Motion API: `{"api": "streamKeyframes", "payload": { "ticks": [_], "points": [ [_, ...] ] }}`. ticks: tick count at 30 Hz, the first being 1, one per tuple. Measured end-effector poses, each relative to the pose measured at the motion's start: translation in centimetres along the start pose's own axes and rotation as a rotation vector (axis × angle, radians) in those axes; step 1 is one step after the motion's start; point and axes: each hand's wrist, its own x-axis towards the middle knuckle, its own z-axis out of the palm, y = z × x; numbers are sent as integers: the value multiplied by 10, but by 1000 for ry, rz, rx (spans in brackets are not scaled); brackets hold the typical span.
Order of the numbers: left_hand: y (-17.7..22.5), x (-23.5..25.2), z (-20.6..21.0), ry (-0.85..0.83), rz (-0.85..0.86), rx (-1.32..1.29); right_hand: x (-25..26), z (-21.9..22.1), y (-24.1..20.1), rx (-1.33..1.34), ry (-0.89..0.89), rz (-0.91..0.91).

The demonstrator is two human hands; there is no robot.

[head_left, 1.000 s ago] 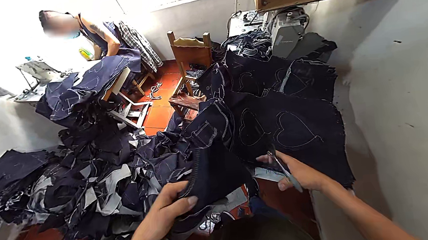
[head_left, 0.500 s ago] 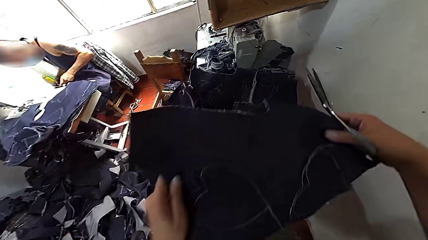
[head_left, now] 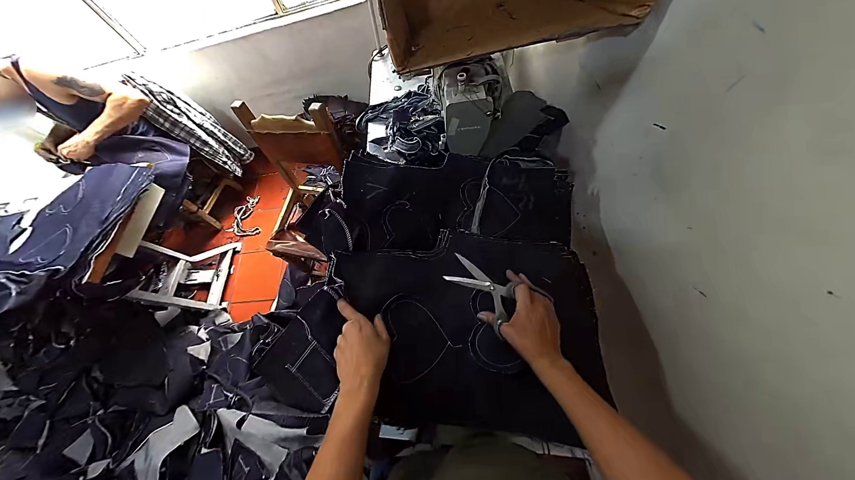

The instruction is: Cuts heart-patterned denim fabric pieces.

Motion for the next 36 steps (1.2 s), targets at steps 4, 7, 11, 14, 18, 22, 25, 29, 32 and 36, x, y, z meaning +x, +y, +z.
{"api": "streamKeyframes", "payload": {
  "ticks": [4, 7, 11, 14, 18, 22, 25, 29, 32, 36],
  "points": [
    [-1, 40, -65, -51, -17, 18, 4, -6, -2, -21, -16, 3],
    [-44, 72, -110, 192, 36, -182, 3, -9, -6, 23, -28, -5],
    [-163, 69, -93, 318, -59, -162, 7, -9, -8, -18, -65, 49],
    [-243, 46, 8, -242, -126, 138, 12, -12, -11, -55, -92, 90],
    [-259, 28, 106, -412, 38, -176, 16, -13, -14, -123, -135, 127],
    [-234, 0, 140, -535, 21, -307, 17, -19, -21, -191, -191, 193],
    [-254, -15, 142, -380, 52, -414, 17, -19, -26, -169, -173, 215],
    [-275, -53, 99, -108, 143, -76, 16, -21, -29, -175, -184, 216],
    [-282, -73, 71, -37, 397, 78, 24, -32, -44, -253, -209, 195],
    [-272, -74, 24, -350, 425, 113, -8, -86, -96, -98, -463, 73]
  ]
}}
